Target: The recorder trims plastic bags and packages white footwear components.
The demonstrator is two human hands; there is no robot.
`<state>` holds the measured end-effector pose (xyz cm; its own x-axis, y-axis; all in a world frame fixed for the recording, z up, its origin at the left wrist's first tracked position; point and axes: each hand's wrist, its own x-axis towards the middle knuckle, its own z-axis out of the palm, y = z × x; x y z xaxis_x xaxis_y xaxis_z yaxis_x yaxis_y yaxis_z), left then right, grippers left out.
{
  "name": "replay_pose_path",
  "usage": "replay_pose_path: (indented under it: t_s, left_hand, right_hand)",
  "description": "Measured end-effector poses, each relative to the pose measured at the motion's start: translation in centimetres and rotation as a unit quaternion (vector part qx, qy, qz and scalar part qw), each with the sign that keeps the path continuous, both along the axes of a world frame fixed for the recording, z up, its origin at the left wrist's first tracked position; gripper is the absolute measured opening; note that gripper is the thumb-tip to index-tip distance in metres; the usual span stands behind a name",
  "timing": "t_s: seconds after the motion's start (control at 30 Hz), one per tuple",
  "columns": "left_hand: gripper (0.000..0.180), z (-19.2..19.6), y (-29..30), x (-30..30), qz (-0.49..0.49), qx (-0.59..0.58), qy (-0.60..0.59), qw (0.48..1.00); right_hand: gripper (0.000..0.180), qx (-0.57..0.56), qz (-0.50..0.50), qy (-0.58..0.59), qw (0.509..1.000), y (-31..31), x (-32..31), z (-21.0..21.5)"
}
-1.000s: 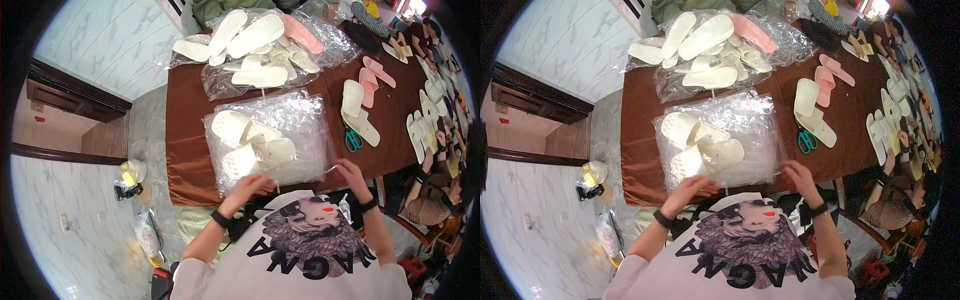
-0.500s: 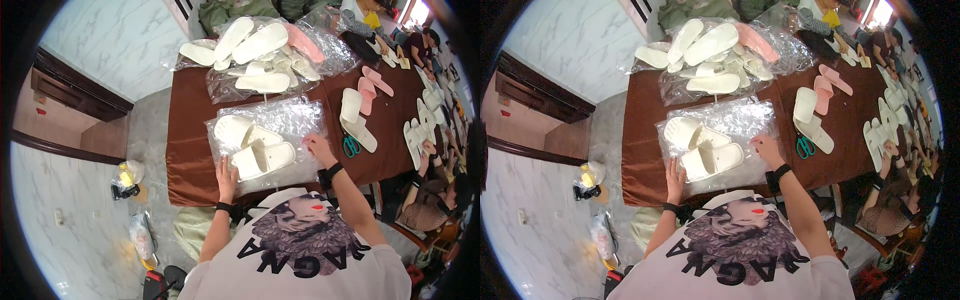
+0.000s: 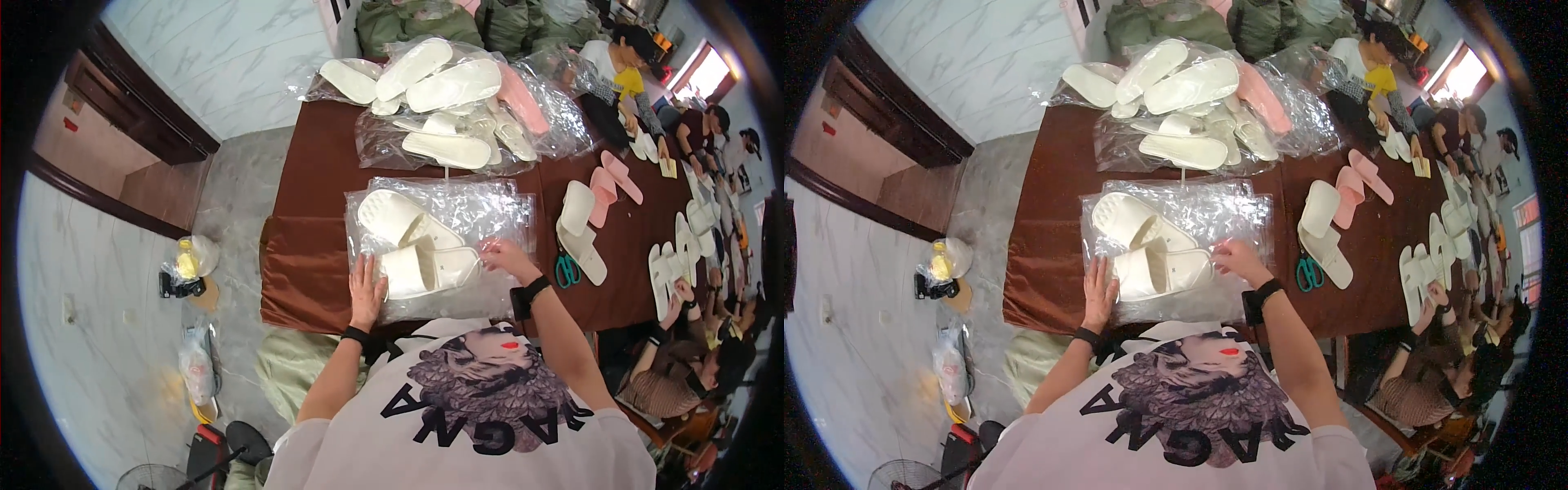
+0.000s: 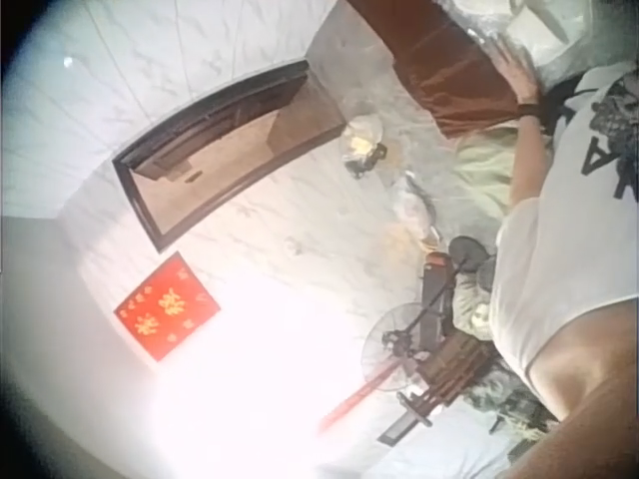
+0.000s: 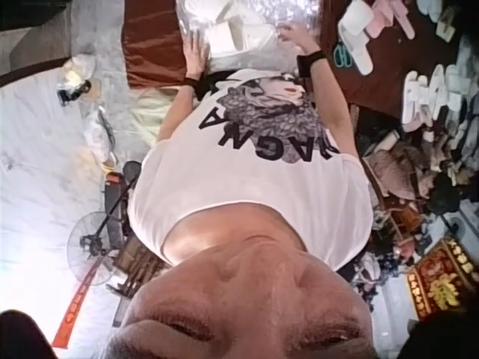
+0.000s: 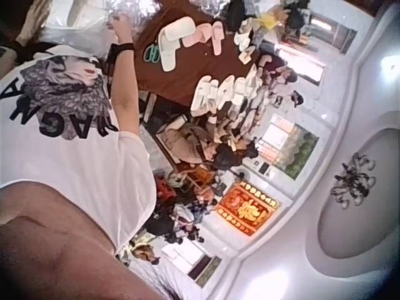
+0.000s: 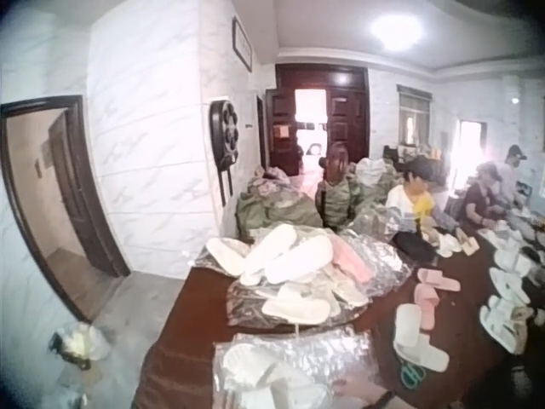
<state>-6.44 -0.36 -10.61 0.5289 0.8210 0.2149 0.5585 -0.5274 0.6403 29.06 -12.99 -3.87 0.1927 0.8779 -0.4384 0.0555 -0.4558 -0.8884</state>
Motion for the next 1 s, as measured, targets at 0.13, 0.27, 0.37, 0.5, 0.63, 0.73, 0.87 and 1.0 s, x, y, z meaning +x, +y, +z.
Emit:
replay_pose_path:
  t_s: [0.13, 0.27, 0.37, 0.5, 0.63, 0.73, 0.87, 1.0]
  left_hand:
    - [0.061, 0.1, -0.2, -0.4, 0.012, -0.028, 0.024, 0.999]
    - [0.059, 0.4, -0.2, -0.5, 0.0, -0.055, 0.033, 0.998]
    - [0.059, 0.4, -0.2, -0.4, -0.003, -0.05, 0.051, 0.997]
    - [0.059, 0.7, -0.3, 0.0, -0.001, -0.037, 0.08, 0.996]
    - [0.058, 1.1, -0.8, 0.1, 0.013, -0.03, 0.136, 0.99]
    - [0.059, 1.5, -0.9, 0.6, 0.015, -0.027, 0.151, 0.988]
    - [0.061, 1.1, -0.8, 0.0, 0.017, -0.023, 0.162, 0.986]
    - [0.057, 0.9, -0.5, 0.0, 0.01, -0.035, 0.139, 0.99]
  right_hand:
    - [0.04, -0.12, 0.042, -0.013, 0.992, 2.4, -1.7, 2.6]
    - [0.047, -0.036, 0.069, -0.116, 0.99, 3.4, -2.6, 1.1]
    - [0.053, -0.077, 0.106, -0.05, 0.99, 3.9, -2.4, 0.2]
    - [0.05, 0.03, 0.163, -0.15, 0.975, 4.0, -2.1, -0.2]
    - [0.045, -0.033, 0.134, -0.089, 0.986, 3.1, -1.4, 4.9]
    - [0.041, -0.001, 0.119, -0.051, 0.992, 0.1, 2.3, 4.3]
    - [0.038, -0.003, 0.088, 0.014, 0.996, -1.4, 2.7, 5.8]
    - [0.039, -0.068, -0.001, 0.079, 0.995, -0.4, -2.1, 6.6]
